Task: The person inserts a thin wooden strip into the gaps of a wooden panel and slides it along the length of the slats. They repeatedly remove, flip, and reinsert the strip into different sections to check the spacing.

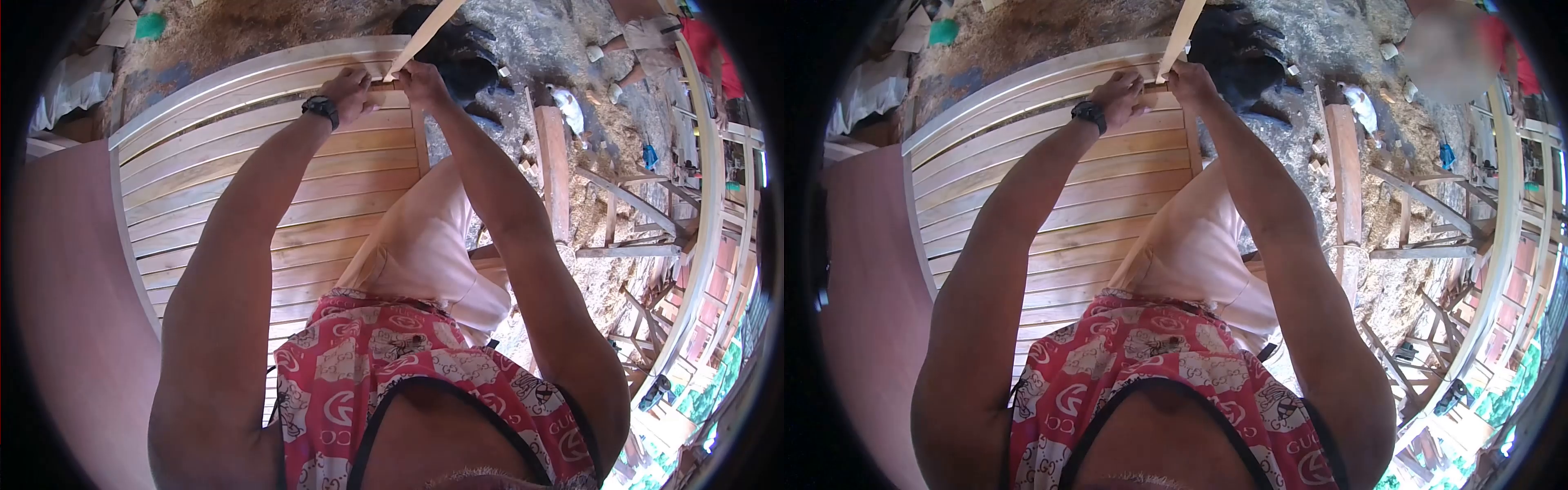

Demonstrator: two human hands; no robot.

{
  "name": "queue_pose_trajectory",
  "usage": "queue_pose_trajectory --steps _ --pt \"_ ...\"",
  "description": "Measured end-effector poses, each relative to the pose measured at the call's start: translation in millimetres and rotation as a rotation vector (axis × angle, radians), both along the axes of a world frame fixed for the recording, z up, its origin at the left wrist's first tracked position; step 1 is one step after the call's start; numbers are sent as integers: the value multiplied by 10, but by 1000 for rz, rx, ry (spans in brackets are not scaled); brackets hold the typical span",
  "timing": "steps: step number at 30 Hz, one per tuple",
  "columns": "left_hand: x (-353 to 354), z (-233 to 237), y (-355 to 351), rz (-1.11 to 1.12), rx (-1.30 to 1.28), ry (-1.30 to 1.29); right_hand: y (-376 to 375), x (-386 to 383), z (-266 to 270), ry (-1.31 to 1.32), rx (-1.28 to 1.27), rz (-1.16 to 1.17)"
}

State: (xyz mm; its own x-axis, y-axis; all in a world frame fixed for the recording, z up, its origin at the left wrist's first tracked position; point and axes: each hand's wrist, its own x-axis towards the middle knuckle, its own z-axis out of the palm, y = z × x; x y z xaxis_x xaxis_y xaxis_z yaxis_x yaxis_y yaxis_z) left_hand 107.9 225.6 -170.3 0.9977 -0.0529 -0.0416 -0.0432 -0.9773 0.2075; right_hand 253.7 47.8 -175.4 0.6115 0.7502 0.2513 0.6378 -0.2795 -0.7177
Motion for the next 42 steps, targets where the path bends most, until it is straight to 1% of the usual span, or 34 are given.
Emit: queue_pose_trajectory --steps 2,4,8,14,16,19,22,26,28,32,33,34,35,37,40,42 --pt "-15 21 -6 -21 3 -19 4 -8 20 -5 13 8" --pt "-17 6 -1 -8 2 -15 6 3 11 17 -52 -17" --pt "15 -39 2 14 -28 -34 18 26 -11 29 -40 -10" --pt "9 -42 -9 34 -20 -49 10 -34 41 7 -55 -34" --pt "-3 -54 -11 32 -21 -104 5 -35 56 -44 -86 -27" --pt "-14 -62 -2 26 -24 -128 16 -53 37 -11 -26 -41" --pt "1 -58 -4 30 -26 -115 6 -63 35 9 -61 -63" --pt "-5 -55 -25 47 -37 -87 11 -64 56 39 -18 -47" --pt "-19 -57 -44 65 -32 -163 25 -69 86 76 -22 -43" --pt "-58 -88 -48 73 -68 -202 103 26 305 82 37 -2" --pt "-76 -98 -48 61 -74 -280 127 48 400 43 41 -4" --pt "-86 -145 -49 47 -83 -359 127 98 378 2 43 -9" --pt "-100 -192 -51 45 -87 -361 140 127 345 0 39 -12" --pt "-115 -241 -55 75 -75 -410 209 193 277 -108 68 -18" --pt "-131 -246 -73 75 -64 -436 261 252 160 -74 66 -35" --pt "-156 -188 -97 98 -94 -403 297 281 110 -47 61 -15"
